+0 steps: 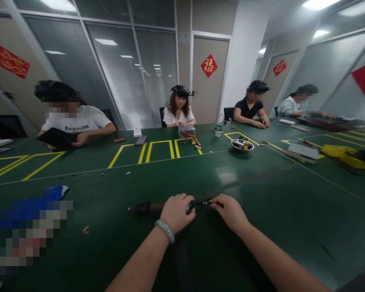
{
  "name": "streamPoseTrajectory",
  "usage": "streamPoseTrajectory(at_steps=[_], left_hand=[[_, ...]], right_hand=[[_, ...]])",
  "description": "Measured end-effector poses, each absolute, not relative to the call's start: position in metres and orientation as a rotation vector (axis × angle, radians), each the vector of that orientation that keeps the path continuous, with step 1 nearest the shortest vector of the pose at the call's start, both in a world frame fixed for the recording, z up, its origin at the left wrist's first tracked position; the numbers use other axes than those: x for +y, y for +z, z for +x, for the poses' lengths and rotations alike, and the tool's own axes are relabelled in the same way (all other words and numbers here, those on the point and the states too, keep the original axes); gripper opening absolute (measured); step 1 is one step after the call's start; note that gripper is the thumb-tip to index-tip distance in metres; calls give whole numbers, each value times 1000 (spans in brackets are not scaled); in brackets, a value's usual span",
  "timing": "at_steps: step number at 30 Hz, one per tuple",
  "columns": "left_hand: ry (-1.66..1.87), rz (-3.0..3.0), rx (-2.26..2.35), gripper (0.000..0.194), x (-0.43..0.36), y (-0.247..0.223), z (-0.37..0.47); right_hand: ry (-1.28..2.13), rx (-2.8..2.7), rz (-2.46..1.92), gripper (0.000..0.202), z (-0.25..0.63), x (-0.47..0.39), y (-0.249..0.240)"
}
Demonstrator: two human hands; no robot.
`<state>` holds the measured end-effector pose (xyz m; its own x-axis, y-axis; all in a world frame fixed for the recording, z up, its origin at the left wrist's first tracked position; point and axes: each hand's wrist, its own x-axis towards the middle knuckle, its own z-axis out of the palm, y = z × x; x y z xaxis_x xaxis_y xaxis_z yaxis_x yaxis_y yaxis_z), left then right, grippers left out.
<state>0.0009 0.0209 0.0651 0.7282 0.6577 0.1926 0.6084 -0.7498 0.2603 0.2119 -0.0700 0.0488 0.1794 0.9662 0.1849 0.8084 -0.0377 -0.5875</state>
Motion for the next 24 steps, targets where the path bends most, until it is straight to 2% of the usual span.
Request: streamPoseTrajectory(at_steps=[7,12,24], left_hand=[[368,2767,956,15,18,62,8],[419,2760,903,12,18,61,8],[492,2680,810,11,23,54,8]], right_hand=[[194,-1741,-1959,16,194,-57,65],[104,-1862,-1903,11,193,-52,59],[151,-1981,-1765,6,201,-59,50]])
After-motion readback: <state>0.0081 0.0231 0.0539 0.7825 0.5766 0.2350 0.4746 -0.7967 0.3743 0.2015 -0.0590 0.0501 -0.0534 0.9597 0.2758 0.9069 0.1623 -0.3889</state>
